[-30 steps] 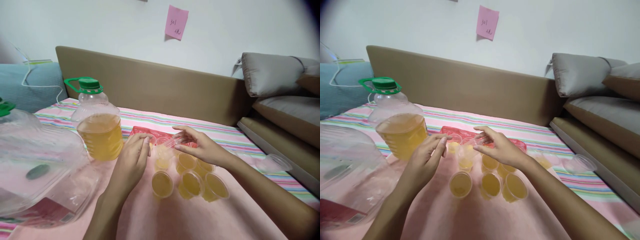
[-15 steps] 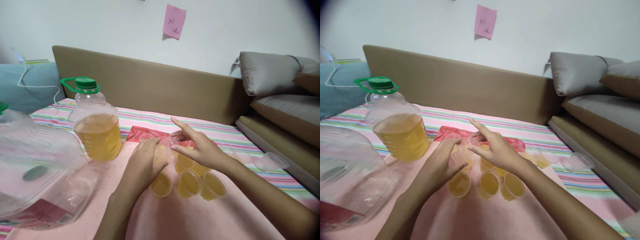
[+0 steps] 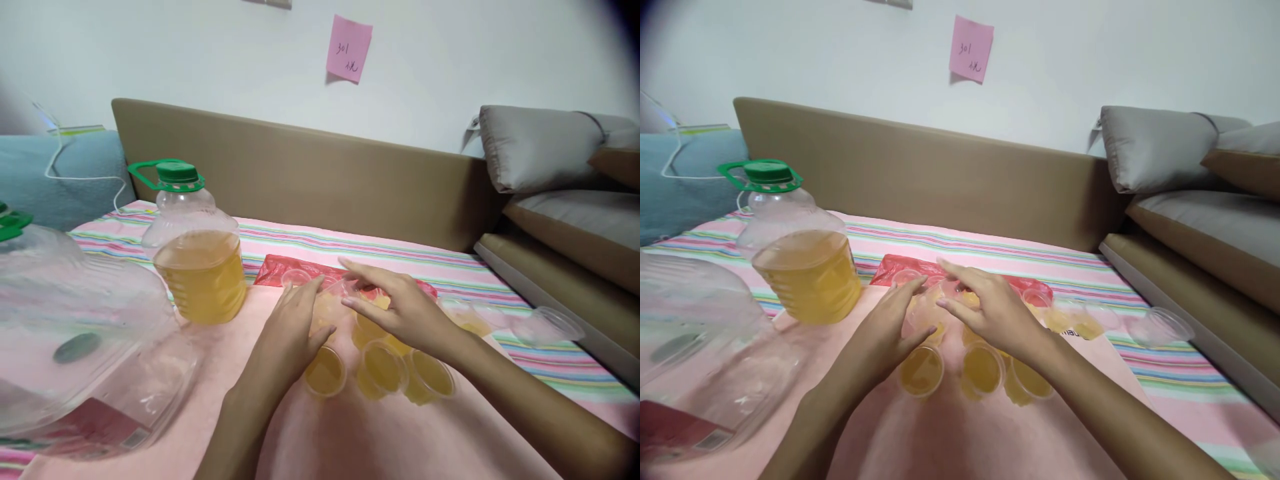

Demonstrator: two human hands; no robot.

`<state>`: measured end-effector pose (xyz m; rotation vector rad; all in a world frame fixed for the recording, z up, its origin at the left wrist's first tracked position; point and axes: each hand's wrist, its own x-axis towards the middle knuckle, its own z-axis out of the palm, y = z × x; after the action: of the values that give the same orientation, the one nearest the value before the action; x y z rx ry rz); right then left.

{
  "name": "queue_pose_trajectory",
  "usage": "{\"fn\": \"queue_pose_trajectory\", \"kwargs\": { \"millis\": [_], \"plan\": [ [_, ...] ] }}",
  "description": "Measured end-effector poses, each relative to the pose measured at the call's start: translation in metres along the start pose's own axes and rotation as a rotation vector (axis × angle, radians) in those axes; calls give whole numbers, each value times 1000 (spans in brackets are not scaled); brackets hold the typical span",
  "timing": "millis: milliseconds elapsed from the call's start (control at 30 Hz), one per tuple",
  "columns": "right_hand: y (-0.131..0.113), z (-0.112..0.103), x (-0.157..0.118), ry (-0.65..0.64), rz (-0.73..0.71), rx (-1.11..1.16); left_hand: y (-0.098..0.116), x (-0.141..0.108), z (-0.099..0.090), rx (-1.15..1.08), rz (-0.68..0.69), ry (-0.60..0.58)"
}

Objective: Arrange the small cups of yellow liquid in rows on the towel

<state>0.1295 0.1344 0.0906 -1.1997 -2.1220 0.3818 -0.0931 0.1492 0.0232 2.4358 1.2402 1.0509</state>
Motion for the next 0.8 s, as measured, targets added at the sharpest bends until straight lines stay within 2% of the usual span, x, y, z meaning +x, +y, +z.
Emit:
{"fn": "queue_pose_trajectory", "kwargs": {
  "millis": [233, 600, 800],
  "plan": [
    [3, -1, -9, -21, -8, -25, 3, -2, -4, 13, 2, -22],
    [5, 9, -13, 15, 4, 22, 2, 0, 0, 49, 26, 33],
    [-1, 5, -11, -7, -32, -8, 0, 0, 1, 31, 32, 21]
  ]
}}
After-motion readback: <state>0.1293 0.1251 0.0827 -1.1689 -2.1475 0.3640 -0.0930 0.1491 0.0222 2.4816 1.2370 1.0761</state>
